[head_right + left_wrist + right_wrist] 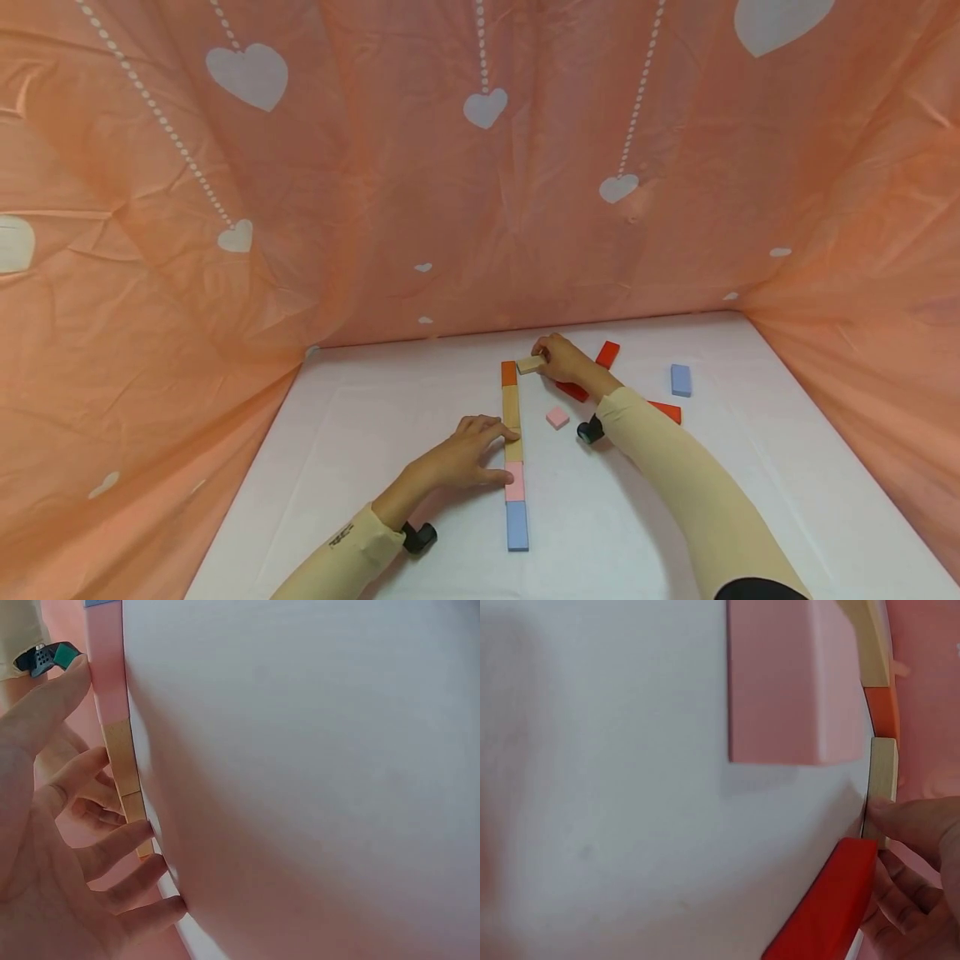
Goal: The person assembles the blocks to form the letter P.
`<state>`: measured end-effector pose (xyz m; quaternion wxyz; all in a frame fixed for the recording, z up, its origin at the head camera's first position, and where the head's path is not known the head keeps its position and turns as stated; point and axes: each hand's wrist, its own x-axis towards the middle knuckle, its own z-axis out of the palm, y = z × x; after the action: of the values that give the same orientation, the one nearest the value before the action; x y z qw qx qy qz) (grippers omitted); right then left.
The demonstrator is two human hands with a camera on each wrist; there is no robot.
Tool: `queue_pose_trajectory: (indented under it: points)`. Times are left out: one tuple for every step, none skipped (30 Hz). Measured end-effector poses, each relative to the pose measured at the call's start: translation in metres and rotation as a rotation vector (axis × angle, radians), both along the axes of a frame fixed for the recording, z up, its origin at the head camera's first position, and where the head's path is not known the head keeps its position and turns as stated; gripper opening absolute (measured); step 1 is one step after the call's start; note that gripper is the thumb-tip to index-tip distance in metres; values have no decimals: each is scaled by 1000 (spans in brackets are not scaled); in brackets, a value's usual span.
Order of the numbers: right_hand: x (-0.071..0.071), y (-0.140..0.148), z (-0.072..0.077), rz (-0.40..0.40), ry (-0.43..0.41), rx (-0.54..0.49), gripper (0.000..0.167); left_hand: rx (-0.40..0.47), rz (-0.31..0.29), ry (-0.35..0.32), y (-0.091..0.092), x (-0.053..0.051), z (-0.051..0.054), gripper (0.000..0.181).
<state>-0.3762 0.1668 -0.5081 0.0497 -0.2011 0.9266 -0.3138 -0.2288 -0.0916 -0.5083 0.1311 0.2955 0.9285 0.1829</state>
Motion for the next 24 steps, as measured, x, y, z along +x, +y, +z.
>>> queue_pose_trajectory:
  points:
    - [0, 0, 0, -2, -4, -2, 27, 1, 0, 0, 0, 0, 0, 61]
    - [0, -1, 0, -3, -6, -3, 27, 1, 0, 0, 0, 0, 0, 61]
    - [0, -1, 0, -3, -8, -4, 27, 0, -1, 2, 0, 0, 0, 61]
    - [-1, -1, 0, -3, -9, -4, 27, -1, -1, 3, 0, 0, 0, 61]
    - [-1, -1, -1, -2, -9, -4, 27, -2, -3, 5, 0, 0, 0, 62]
    - [-2, -1, -1, -1, -8, -2, 27, -3, -3, 6, 0, 0, 0, 62]
    - [-2, -1, -1, -1, -8, 0, 27, -5, -4, 8, 0, 0, 0, 62]
    - [-2, -1, -1, -1, -7, 1, 27, -5, -6, 11, 0, -1, 0, 61]
    - [-2, -1, -2, 2, -5, 3, 26, -7, -7, 11, 1, -1, 0, 61]
    - [-3, 0, -2, 5, -2, 3, 26, -7, -7, 10, 1, -1, -1, 61]
    - [-2, 0, -1, 5, -2, 3, 26, -8, -8, 8, 1, -1, -1, 61]
    - [-2, 0, -1, 5, -5, 1, 26, -6, -8, 7, 1, -1, -1, 61]
    - [-2, -1, 0, 7, -5, 1, 26, -6, -9, 5, 0, -1, -1, 61]
    - [-1, -1, 0, 7, -9, 0, 26, -6, -9, 3, 1, -1, -1, 61]
    - [-1, -1, 1, 7, -11, 0, 26, -6, -7, 0, 1, -1, 0, 61]
    - [-1, -1, 1, 2, -18, -2, 26, -6, -7, 1, 1, -1, 0, 61]
    - [0, -1, 2, 0, -24, -5, 27, -6, -6, 0, 1, -1, 0, 61]
    - [0, -1, 2, 0, -26, -7, 27, -7, -5, 1, 1, -1, 0, 61]
    - [1, -1, 3, -1, -28, -11, 27, -9, -3, 1, 1, -1, 0, 62]
    - [1, -1, 3, -4, -32, -17, 28, -11, -1, 2, 1, -1, 1, 62]
    - [1, 0, 3, -3, -34, -23, 28, -9, 0, 0, 1, -1, 1, 62]
    - [1, 0, 2, -3, -36, -30, 29, -8, 1, -1, 1, 0, 1, 63]
    - [1, 1, 1, -2, -35, -37, 30, -6, 1, -2, 1, 0, 1, 64]
    - [2, 1, 1, -2, -35, -39, 31, -5, 1, -1, 1, 0, 1, 65]
